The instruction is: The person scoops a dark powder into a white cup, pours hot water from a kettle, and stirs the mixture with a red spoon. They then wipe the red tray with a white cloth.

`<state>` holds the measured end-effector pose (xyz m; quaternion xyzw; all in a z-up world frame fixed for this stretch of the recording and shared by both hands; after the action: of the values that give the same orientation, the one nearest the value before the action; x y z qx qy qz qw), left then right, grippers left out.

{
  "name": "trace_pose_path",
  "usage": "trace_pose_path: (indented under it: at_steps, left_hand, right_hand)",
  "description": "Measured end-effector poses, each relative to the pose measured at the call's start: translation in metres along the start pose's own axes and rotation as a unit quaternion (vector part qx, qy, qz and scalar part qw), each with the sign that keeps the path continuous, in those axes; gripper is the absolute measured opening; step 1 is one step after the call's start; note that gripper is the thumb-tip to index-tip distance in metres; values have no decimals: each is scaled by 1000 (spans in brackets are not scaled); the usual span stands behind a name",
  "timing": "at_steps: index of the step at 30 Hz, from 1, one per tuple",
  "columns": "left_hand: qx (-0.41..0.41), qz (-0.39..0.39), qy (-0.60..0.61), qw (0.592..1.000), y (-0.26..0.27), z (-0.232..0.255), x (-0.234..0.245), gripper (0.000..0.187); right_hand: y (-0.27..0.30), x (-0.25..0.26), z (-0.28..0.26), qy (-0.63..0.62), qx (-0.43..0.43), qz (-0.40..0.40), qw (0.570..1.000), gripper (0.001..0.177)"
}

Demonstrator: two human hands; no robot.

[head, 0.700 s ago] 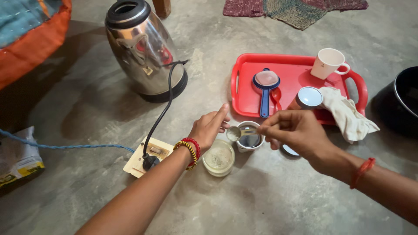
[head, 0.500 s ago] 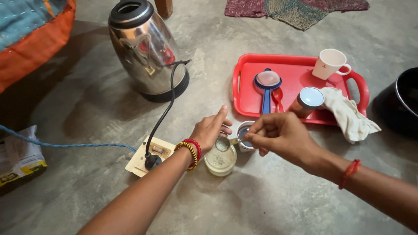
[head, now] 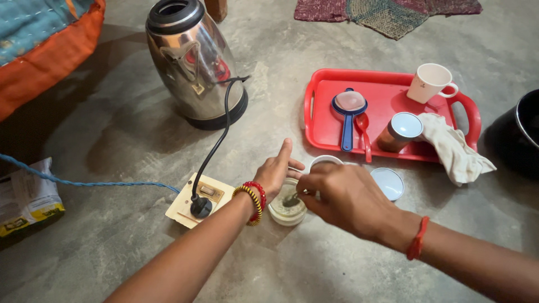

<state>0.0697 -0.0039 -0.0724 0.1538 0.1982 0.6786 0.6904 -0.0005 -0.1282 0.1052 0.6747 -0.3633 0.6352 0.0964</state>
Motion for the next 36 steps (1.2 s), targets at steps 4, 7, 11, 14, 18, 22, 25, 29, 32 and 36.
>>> trace_pose_path:
  at_steps: [4, 7, 11, 14, 18, 22, 25, 29, 32, 36]
  left_hand:
    - [6, -6, 74, 997, 1, -4, -5, 97]
    - [44, 5, 119, 992, 8, -5, -7, 97]
    - [24, 20, 123, 992, 24, 1, -16, 100]
    - [27, 54, 109, 992, 37, 0, -21, 100]
    - [19, 91, 67, 993, 47, 6, -21, 99]
    - [27, 99, 66, 992, 49, 8, -20, 98]
    - [28, 93, 79, 992, 46, 6, -15, 97]
    - [38, 98, 99, 990, 38, -5, -9, 96]
    - [25, 100, 94, 990, 29, -8, -2, 96]
    - [-28, 104, 82, 991, 18, -1, 3, 96]
  right_hand:
    - [7, -19, -7, 68, 37, -78, 994, 5]
    - [12, -19, -7, 91, 50, -66, 992, 11]
    - [17, -19, -9, 104, 47, -72, 991, 9]
    - [18, -22, -5, 70, -12, -102, 992, 6]
    - [23, -30, 13, -22, -149, -172, 973, 11]
    - [31, -40, 36, -145, -300, -194, 923, 15]
    - [41, -48, 54, -220, -395, -203, 869, 18]
    - [51, -52, 72, -286, -459, -176, 823, 18]
    - [54, -51, 80, -335, -470, -155, 802, 19]
    - [59, -49, 94, -346, -495, -140, 784, 20]
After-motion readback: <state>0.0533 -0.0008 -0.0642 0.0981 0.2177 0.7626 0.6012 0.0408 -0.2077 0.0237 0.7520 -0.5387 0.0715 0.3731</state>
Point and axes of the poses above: each hand's wrist, its own y-axis away from the middle knuckle, its own x-axis out of the back of the hand, z = x × y, the point moved 8 cm from there along -y, towards the middle knuckle, and after that the axes turned 14 degrees about y, right-handed, at the moved point
